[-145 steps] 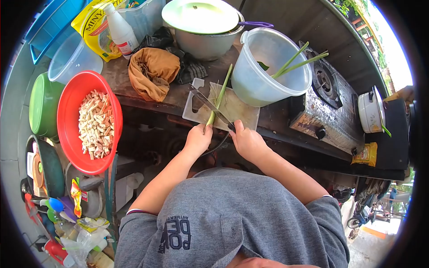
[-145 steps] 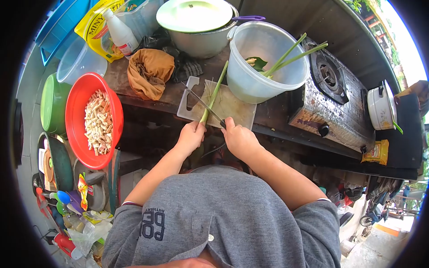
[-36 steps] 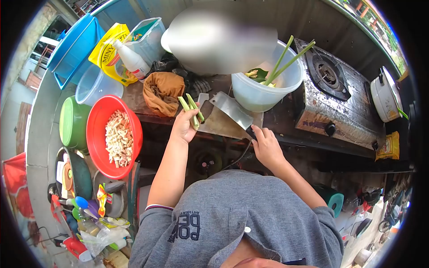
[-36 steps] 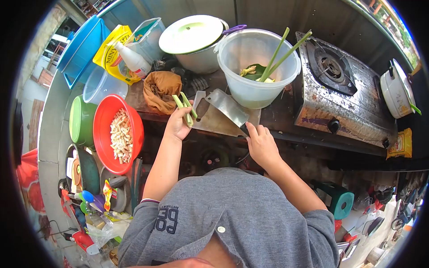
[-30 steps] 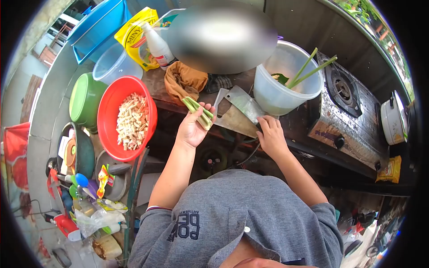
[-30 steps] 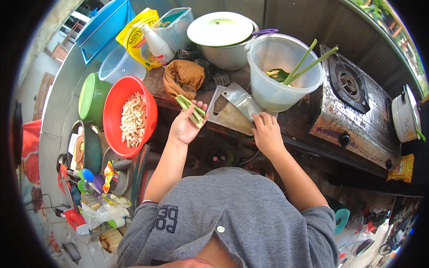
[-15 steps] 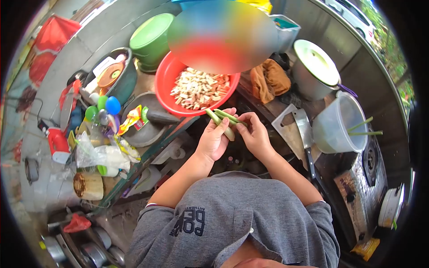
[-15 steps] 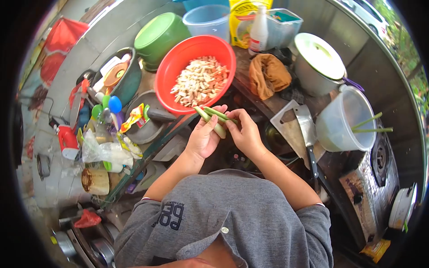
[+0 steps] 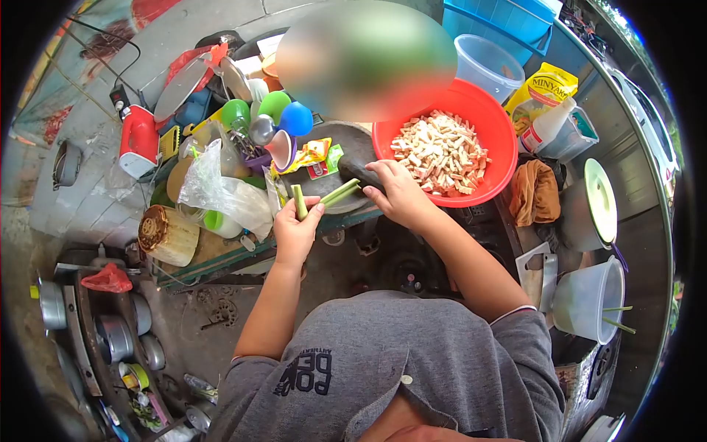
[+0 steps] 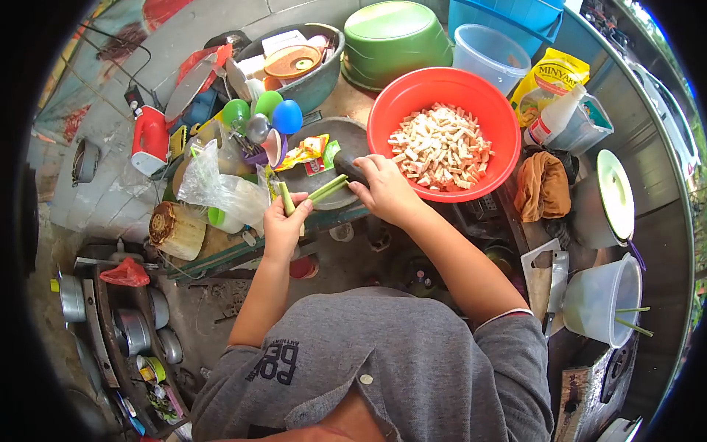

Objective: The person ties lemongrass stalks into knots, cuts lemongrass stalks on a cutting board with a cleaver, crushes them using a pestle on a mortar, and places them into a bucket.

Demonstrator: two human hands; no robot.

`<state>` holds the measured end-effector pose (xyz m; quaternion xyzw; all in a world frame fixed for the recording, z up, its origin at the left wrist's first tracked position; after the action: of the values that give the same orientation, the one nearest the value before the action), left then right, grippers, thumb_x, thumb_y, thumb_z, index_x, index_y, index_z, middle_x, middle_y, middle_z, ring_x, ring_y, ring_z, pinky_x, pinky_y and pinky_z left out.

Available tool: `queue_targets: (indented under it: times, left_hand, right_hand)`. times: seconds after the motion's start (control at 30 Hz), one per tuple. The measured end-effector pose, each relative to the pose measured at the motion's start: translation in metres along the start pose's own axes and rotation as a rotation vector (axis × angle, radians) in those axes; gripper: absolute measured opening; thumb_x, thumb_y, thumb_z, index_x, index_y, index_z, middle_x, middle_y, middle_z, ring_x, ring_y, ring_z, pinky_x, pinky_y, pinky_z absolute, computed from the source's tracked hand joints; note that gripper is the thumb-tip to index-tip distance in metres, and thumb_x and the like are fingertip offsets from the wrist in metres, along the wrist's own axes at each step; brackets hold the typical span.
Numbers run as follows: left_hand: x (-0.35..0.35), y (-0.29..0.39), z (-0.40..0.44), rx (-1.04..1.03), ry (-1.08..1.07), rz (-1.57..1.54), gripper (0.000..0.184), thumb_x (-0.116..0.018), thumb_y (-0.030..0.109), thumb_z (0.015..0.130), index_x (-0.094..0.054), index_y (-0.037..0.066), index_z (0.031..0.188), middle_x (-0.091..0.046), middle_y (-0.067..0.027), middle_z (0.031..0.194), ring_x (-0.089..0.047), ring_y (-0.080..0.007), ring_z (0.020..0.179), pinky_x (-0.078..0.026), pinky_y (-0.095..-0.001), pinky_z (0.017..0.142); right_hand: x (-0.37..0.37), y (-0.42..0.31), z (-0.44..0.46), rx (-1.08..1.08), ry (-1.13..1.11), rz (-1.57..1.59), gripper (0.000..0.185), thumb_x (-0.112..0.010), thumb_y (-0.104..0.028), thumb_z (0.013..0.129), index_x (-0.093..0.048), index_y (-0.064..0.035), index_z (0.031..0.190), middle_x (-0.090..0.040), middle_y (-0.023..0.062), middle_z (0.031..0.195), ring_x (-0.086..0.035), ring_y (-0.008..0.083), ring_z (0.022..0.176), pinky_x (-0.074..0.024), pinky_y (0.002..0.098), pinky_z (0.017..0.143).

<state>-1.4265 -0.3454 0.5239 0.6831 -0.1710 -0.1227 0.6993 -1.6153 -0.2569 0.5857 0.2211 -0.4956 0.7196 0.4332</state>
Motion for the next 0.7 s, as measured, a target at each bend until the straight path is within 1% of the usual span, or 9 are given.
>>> queue_targets:
  times: [0.03,0.1,0.17,0.23,0.27,0.3,0.37,0.57,0.7]
  left_hand:
    - [0.002,0.0,0.005,0.006,0.002,0.0,0.014,-0.067,0.005,0.084,-0.064,0.0,0.096,-0.064,-0.0027,0.082,-0.059,-0.0078,0.072,-0.046,-0.0212,0.065]
    - [-0.001,0.009,0.011,-0.052,-0.001,0.274,0.012,-0.067,0.006,0.083,-0.064,0.001,0.094,-0.064,0.0004,0.08,-0.054,-0.0053,0.068,-0.043,-0.0202,0.061]
    - [-0.005,0.008,0.017,-0.079,0.013,0.259,0.013,-0.068,0.008,0.081,-0.065,0.002,0.092,-0.063,0.0004,0.075,-0.05,-0.0047,0.064,-0.041,-0.0208,0.059]
    - [-0.006,0.011,0.022,-0.226,0.057,0.494,0.015,-0.069,0.009,0.079,-0.066,0.003,0.092,-0.064,-0.0039,0.072,-0.053,-0.0069,0.061,-0.044,-0.024,0.059]
    - [-0.007,0.004,0.025,-0.296,0.071,0.519,0.016,-0.069,0.01,0.077,-0.065,0.003,0.091,-0.065,-0.0101,0.071,-0.06,-0.0143,0.06,-0.047,-0.0292,0.059]
    - [-0.008,0.005,0.027,-0.296,0.065,0.517,0.016,-0.069,0.01,0.077,-0.065,0.003,0.091,-0.065,-0.0101,0.071,-0.06,-0.0143,0.06,-0.047,-0.0292,0.059]
    - [-0.014,-0.003,0.034,-0.213,0.005,0.586,0.014,-0.066,0.014,0.077,-0.063,0.003,0.086,-0.064,-0.0179,0.078,-0.062,-0.037,0.074,-0.048,-0.0424,0.068]
    - [-0.033,-0.005,0.061,-0.117,-0.17,0.903,0.016,-0.064,0.02,0.077,-0.064,0.004,0.081,-0.063,-0.0195,0.078,-0.061,-0.0384,0.076,-0.046,-0.0488,0.07]
    - [-0.03,-0.004,0.068,-0.224,-0.193,0.913,0.013,-0.066,0.017,0.074,-0.066,0.005,0.079,-0.064,-0.0184,0.079,-0.061,-0.0374,0.077,-0.047,-0.048,0.071]
  right_hand:
    - [-0.01,0.004,0.0,-0.002,-0.006,0.002,0.042,-0.063,-0.021,0.084,-0.05,-0.0015,0.119,-0.054,0.0177,0.11,-0.052,0.033,0.103,-0.0434,0.0402,0.088]
    - [-0.037,0.013,-0.001,-0.063,-0.192,-0.405,0.056,-0.065,-0.021,0.081,-0.043,-0.0022,0.129,-0.053,0.018,0.113,-0.051,0.032,0.104,-0.0413,0.0391,0.091]
    - [-0.044,0.013,0.004,-0.079,-0.204,-0.417,0.062,-0.065,-0.02,0.079,-0.041,-0.001,0.132,-0.054,0.0174,0.11,-0.051,0.0313,0.102,-0.0411,0.0388,0.09]
    - [-0.055,0.026,0.009,-0.145,-0.312,-0.512,0.061,-0.065,-0.019,0.079,-0.041,0.001,0.131,-0.055,0.0182,0.105,-0.052,0.0319,0.098,-0.0417,0.0392,0.088]
    - [-0.055,0.029,0.012,-0.15,-0.313,-0.514,0.061,-0.065,-0.019,0.079,-0.041,0.001,0.131,-0.055,0.0182,0.105,-0.052,0.0319,0.098,-0.0417,0.0392,0.088]
    - [-0.052,0.028,0.017,-0.149,-0.293,-0.477,0.06,-0.064,-0.018,0.079,-0.041,0.0018,0.131,-0.056,0.0188,0.103,-0.051,0.0327,0.097,-0.0418,0.0395,0.087]
    - [-0.044,0.024,0.022,-0.149,-0.275,-0.444,0.06,-0.064,-0.017,0.079,-0.04,0.0025,0.131,-0.056,0.0193,0.101,-0.051,0.0336,0.096,-0.0418,0.0399,0.087]
    - [-0.019,0.005,0.022,-0.135,-0.183,-0.321,0.054,-0.063,-0.017,0.081,-0.042,0.003,0.127,-0.056,0.0211,0.101,-0.051,0.0364,0.098,-0.0414,0.0427,0.089]
    - [-0.036,0.004,0.019,-0.122,-0.243,-0.277,0.054,-0.063,-0.015,0.08,-0.042,0.0012,0.127,-0.055,0.0212,0.101,-0.051,0.0364,0.098,-0.0408,0.0424,0.089]
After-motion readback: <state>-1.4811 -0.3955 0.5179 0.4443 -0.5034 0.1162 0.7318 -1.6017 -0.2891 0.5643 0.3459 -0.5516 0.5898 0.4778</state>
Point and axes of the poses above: each hand's wrist, its own z-axis towards the middle knuckle, its own x-axis out of the back of the hand, y = z × x, the point moved 9 cm from there along z, towards the middle knuckle
